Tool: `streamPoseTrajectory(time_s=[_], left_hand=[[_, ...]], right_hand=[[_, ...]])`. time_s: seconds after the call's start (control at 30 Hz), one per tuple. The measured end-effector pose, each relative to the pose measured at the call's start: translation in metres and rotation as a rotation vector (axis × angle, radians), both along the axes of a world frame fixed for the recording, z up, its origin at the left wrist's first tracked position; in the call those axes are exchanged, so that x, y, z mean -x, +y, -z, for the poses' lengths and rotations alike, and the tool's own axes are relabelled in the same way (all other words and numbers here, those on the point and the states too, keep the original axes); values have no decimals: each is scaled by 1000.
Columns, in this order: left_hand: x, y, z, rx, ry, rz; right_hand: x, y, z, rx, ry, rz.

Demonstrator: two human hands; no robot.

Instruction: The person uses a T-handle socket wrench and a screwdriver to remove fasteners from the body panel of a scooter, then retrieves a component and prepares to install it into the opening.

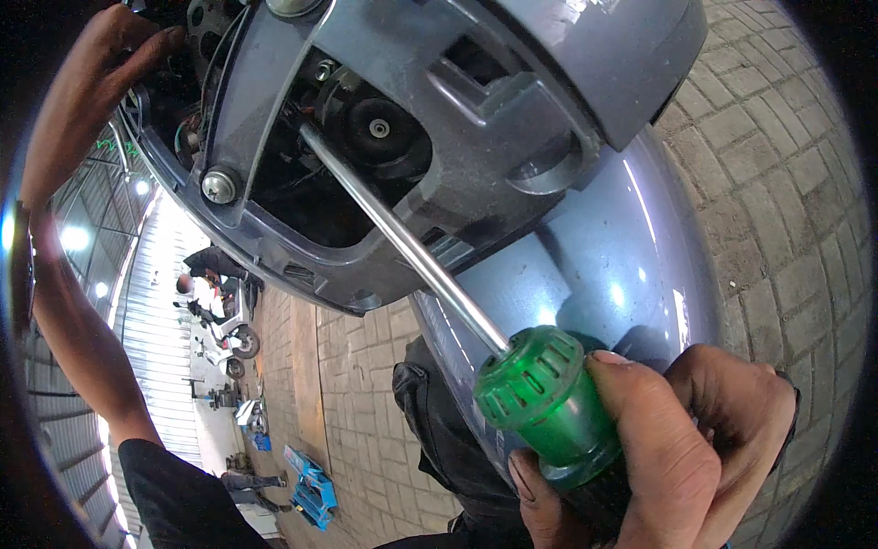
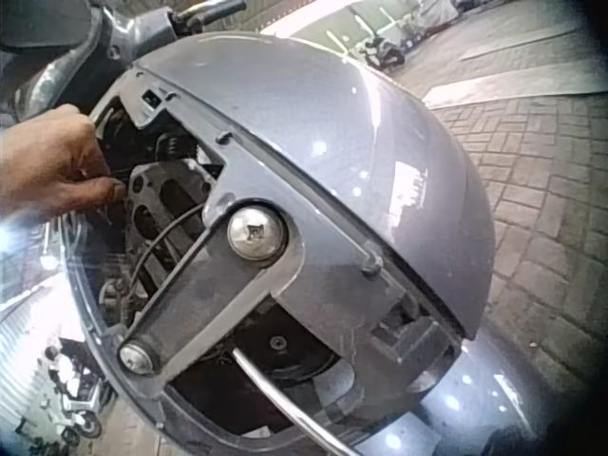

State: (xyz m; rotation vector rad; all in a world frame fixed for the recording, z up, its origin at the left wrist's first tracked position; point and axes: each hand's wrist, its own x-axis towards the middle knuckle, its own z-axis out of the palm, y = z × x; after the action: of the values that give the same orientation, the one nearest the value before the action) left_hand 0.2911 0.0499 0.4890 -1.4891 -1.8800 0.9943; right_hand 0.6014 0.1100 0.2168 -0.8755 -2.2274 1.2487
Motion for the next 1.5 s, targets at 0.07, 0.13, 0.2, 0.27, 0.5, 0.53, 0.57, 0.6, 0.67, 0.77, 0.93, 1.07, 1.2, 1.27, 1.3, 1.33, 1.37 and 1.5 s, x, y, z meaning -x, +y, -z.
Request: streamPoseTrajectory(time_s=[0.07, 0.13, 0.2, 0.27, 0.5, 0.53, 0.57, 0.6, 0.67, 0.77, 0.93, 1.07, 1.2, 1.27, 1.3, 1.33, 1.37, 1.5], left_hand=[[-5, 4, -2, -2, -1, 19], [-5, 5, 0, -2, -4, 21], [-5, 6, 1, -2, -9, 19], [-9, 13, 1, -6, -12, 42], [-23, 14, -2, 2, -17, 16], [-17, 15, 1, 3, -29, 13], [-11, 16, 7, 5, -47, 11], [-14, 20, 5, 9, -58, 16], [-7, 32, 3, 45, -74, 47], [-24, 52, -28, 210, 30, 77], [-13, 82, -10, 340, 20, -80], [-56, 112, 3, 373, 104, -562], [-79, 114, 11, 329, 185, -618], [-82, 108, 10, 343, 135, -643], [-84, 105, 10, 365, 116, -644], [-78, 109, 10, 334, 87, -636], [-76, 109, 12, 315, 57, -633], [-73, 111, 15, 335, 39, -647]], right_hand=[[-9, -5, 45, -202, 361, 26], [-12, -2, 43, -370, 342, 7], [-11, -3, 43, -466, 203, -13], [-5, -12, 55, -399, 299, 140], [-6, -10, 43, -186, 505, 163], [-4, -8, 31, -267, 383, 104], [0, -8, 24, -346, 258, 46], [0, -9, 24, -291, 280, 50], [-5, -6, 21, -306, 262, 67], [-24, -5, 20, -287, 311, 61], [-8, -13, 25, -200, 294, 49], [-3, -9, 31, -182, 410, 7], [-7, -12, 32, -231, 441, 33], [-11, -16, 33, -255, 446, 27], [-13, -18, 33, -262, 438, 20], [-9, -11, 34, -252, 433, 9], [-10, -10, 35, -265, 436, 16], [-14, -3, 36, -243, 427, -12]])
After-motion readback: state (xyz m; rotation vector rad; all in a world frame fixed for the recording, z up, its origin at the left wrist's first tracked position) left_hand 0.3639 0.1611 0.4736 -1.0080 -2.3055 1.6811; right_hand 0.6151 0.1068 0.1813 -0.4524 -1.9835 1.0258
